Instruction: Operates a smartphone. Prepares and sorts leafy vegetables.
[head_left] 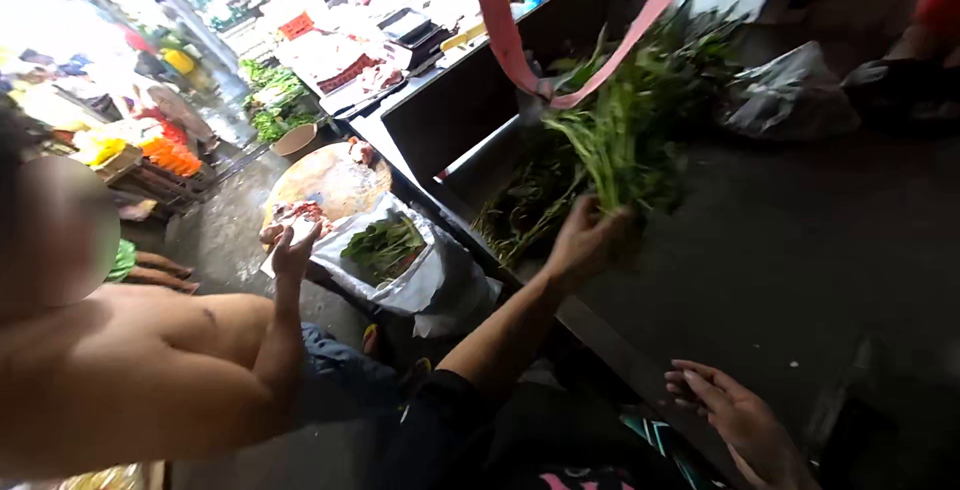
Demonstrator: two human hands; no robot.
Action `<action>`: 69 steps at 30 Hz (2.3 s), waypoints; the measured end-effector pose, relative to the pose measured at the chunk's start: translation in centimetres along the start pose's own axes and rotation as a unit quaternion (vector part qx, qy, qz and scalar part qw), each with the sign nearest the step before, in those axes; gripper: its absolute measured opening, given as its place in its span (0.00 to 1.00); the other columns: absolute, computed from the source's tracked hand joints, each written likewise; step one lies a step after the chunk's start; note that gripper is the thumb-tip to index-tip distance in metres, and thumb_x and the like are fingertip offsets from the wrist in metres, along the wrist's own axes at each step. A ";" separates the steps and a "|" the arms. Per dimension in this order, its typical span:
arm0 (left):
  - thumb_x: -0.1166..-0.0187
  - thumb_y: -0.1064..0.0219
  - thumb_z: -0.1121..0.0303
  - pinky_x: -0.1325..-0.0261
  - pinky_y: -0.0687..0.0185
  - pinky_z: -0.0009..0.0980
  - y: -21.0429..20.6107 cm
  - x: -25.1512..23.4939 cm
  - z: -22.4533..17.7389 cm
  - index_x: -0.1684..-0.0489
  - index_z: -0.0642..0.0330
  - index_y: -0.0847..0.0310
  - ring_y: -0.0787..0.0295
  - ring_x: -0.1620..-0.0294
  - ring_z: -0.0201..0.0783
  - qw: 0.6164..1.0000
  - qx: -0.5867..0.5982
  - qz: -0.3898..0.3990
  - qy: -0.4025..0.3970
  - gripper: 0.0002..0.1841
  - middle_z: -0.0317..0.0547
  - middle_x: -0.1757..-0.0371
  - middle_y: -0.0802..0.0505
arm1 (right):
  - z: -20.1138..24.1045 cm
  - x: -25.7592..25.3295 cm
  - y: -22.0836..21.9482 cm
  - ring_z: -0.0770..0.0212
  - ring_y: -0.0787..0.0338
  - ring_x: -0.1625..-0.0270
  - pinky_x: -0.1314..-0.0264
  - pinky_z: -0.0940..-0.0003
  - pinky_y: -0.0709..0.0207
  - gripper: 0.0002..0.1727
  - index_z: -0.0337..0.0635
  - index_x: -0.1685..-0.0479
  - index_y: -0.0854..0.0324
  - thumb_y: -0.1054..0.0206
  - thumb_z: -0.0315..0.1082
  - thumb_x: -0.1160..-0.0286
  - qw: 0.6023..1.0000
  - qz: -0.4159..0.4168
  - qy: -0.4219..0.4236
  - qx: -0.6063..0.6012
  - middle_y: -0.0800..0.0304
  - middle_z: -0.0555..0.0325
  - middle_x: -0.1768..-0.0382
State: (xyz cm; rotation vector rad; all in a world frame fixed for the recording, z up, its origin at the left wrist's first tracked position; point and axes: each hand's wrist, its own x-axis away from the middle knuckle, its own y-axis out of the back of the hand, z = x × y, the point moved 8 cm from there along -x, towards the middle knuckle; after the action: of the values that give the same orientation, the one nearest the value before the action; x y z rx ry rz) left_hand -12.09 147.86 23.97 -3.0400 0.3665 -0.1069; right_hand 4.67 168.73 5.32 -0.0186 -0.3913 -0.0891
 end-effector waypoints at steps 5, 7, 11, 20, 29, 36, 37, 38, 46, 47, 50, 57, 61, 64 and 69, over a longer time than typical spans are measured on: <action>0.11 0.39 0.63 0.32 0.19 0.51 -6.8 4.3 13.8 0.16 0.69 0.41 0.14 0.37 0.53 0.969 -0.039 0.128 0.205 0.29 0.68 0.32 0.16 | 2.1 1.8 0.9 0.50 0.07 0.52 0.42 0.55 0.13 0.19 0.19 0.37 0.22 0.40 0.29 0.15 0.966 -0.079 0.158 0.191 0.10 0.34 0.50; 0.10 0.41 0.56 0.27 0.23 0.56 -8.4 6.8 17.9 0.16 0.69 0.39 0.15 0.32 0.59 0.941 -0.109 0.169 0.272 0.31 0.71 0.32 0.16 | 3.5 2.7 0.4 0.37 0.08 0.49 0.40 0.47 0.16 0.18 0.20 0.39 0.18 0.40 0.29 0.17 0.920 -0.120 0.245 0.283 0.12 0.24 0.47; 0.09 0.43 0.58 0.35 0.20 0.54 -9.8 9.1 22.9 0.20 0.70 0.37 0.14 0.39 0.56 0.914 -0.111 0.198 0.337 0.28 0.69 0.36 0.15 | 1.2 0.7 -0.7 0.33 0.09 0.44 0.35 0.40 0.19 0.16 0.27 0.45 0.11 0.38 0.31 0.17 0.912 -0.109 0.248 0.306 0.09 0.29 0.49; 0.06 0.53 0.61 0.41 0.15 0.38 -8.6 6.3 18.3 0.17 0.64 0.34 0.12 0.48 0.36 0.967 0.010 0.123 0.223 0.24 0.52 0.42 0.10 | 4.7 -1.6 -0.2 0.49 0.07 0.45 0.38 0.55 0.13 0.20 0.28 0.36 0.16 0.28 0.30 0.24 0.942 -0.169 0.205 0.206 0.09 0.36 0.44; 0.06 0.54 0.49 0.46 0.11 0.45 -9.8 5.9 20.8 0.12 0.31 0.39 0.10 0.48 0.40 0.934 0.140 0.164 0.283 0.24 0.42 0.41 0.10 | 6.3 -0.3 1.1 0.62 0.07 0.47 0.40 0.67 0.12 0.10 0.40 0.48 0.08 0.27 0.32 0.23 0.914 -0.182 0.275 0.236 0.08 0.51 0.49; 0.15 0.39 0.69 0.51 0.12 0.40 -9.2 7.1 22.1 0.09 0.56 0.48 0.11 0.54 0.40 0.930 0.052 0.210 0.298 0.34 0.54 0.43 0.11 | 2.3 -1.6 0.6 0.54 0.06 0.45 0.34 0.58 0.14 0.11 0.36 0.53 0.07 0.31 0.34 0.20 0.923 -0.169 0.211 0.273 0.05 0.46 0.51; 0.19 0.37 0.72 0.47 0.13 0.42 -9.0 7.8 22.2 0.08 0.55 0.51 0.11 0.50 0.42 0.925 0.045 0.216 0.308 0.38 0.56 0.39 0.12 | 1.9 -1.4 0.2 0.53 0.05 0.46 0.35 0.57 0.13 0.11 0.36 0.55 0.07 0.31 0.34 0.21 0.924 -0.154 0.220 0.272 0.05 0.46 0.52; 0.23 0.36 0.74 0.45 0.13 0.44 -8.7 8.5 22.2 0.07 0.54 0.55 0.11 0.48 0.43 0.920 0.041 0.226 0.317 0.42 0.56 0.36 0.13 | 1.5 -1.3 -0.1 0.53 0.05 0.47 0.36 0.58 0.13 0.11 0.36 0.56 0.07 0.31 0.34 0.21 0.926 -0.135 0.227 0.271 0.05 0.46 0.53; 0.29 0.35 0.77 0.54 0.09 0.47 -7.3 10.0 22.9 0.06 0.47 0.61 0.07 0.57 0.48 0.909 0.007 0.258 0.326 0.48 0.60 0.45 0.10 | 1.0 -2.9 -1.6 0.50 0.07 0.43 0.35 0.53 0.15 0.12 0.40 0.49 0.07 0.34 0.36 0.19 0.912 0.014 0.159 0.378 0.06 0.48 0.47; 0.30 0.35 0.77 0.53 0.10 0.46 -7.3 10.0 23.0 0.07 0.48 0.61 0.07 0.57 0.47 0.913 0.005 0.255 0.320 0.48 0.59 0.44 0.10 | 1.1 -2.8 -1.7 0.50 0.06 0.44 0.38 0.52 0.14 0.12 0.40 0.51 0.07 0.33 0.35 0.21 0.905 0.003 0.163 0.392 0.06 0.48 0.47; 0.32 0.33 0.76 0.50 0.11 0.45 -7.8 9.9 23.1 0.07 0.51 0.59 0.08 0.54 0.45 0.920 -0.001 0.251 0.300 0.48 0.59 0.40 0.11 | 1.1 -2.6 -1.7 0.49 0.05 0.48 0.44 0.51 0.12 0.11 0.39 0.54 0.08 0.31 0.35 0.26 0.897 -0.042 0.156 0.412 0.06 0.47 0.49; 0.27 0.32 0.74 0.43 0.12 0.48 -6.8 9.0 23.4 0.06 0.51 0.57 0.09 0.46 0.47 0.931 0.019 0.215 0.293 0.46 0.60 0.34 0.13 | 0.6 -1.8 -1.2 0.58 0.11 0.47 0.39 0.60 0.17 0.15 0.32 0.50 0.14 0.37 0.33 0.26 0.979 -0.022 0.103 0.176 0.10 0.46 0.47; 0.21 0.32 0.71 0.44 0.13 0.44 -6.1 7.5 24.2 0.10 0.56 0.47 0.10 0.48 0.44 0.939 0.036 0.193 0.282 0.38 0.58 0.37 0.12 | 1.4 -1.5 -3.0 0.66 0.14 0.56 0.48 0.64 0.19 0.17 0.36 0.51 0.16 0.39 0.41 0.26 0.987 0.065 0.070 0.132 0.11 0.55 0.57; 0.19 0.33 0.71 0.45 0.12 0.44 -5.4 5.6 24.6 0.12 0.59 0.42 0.09 0.50 0.45 0.949 0.027 0.176 0.262 0.35 0.59 0.39 0.11 | 0.2 -1.7 -3.6 0.58 0.11 0.59 0.49 0.55 0.18 0.14 0.37 0.49 0.14 0.34 0.38 0.25 0.975 0.072 -0.012 0.208 0.10 0.50 0.61; 0.19 0.31 0.72 0.51 0.15 0.37 -3.3 2.0 22.9 0.13 0.60 0.40 0.12 0.58 0.39 0.945 0.119 0.125 0.276 0.34 0.58 0.43 0.11 | 0.8 -1.0 -7.3 0.57 0.12 0.56 0.52 0.53 0.15 0.23 0.32 0.39 0.21 0.33 0.42 0.23 0.982 0.110 -0.036 0.147 0.12 0.47 0.55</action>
State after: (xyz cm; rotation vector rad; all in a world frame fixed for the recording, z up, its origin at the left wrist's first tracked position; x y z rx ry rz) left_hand -7.55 152.13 1.55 -2.6448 0.7090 -0.9213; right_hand 2.78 161.55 5.73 0.2262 -0.4690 0.1896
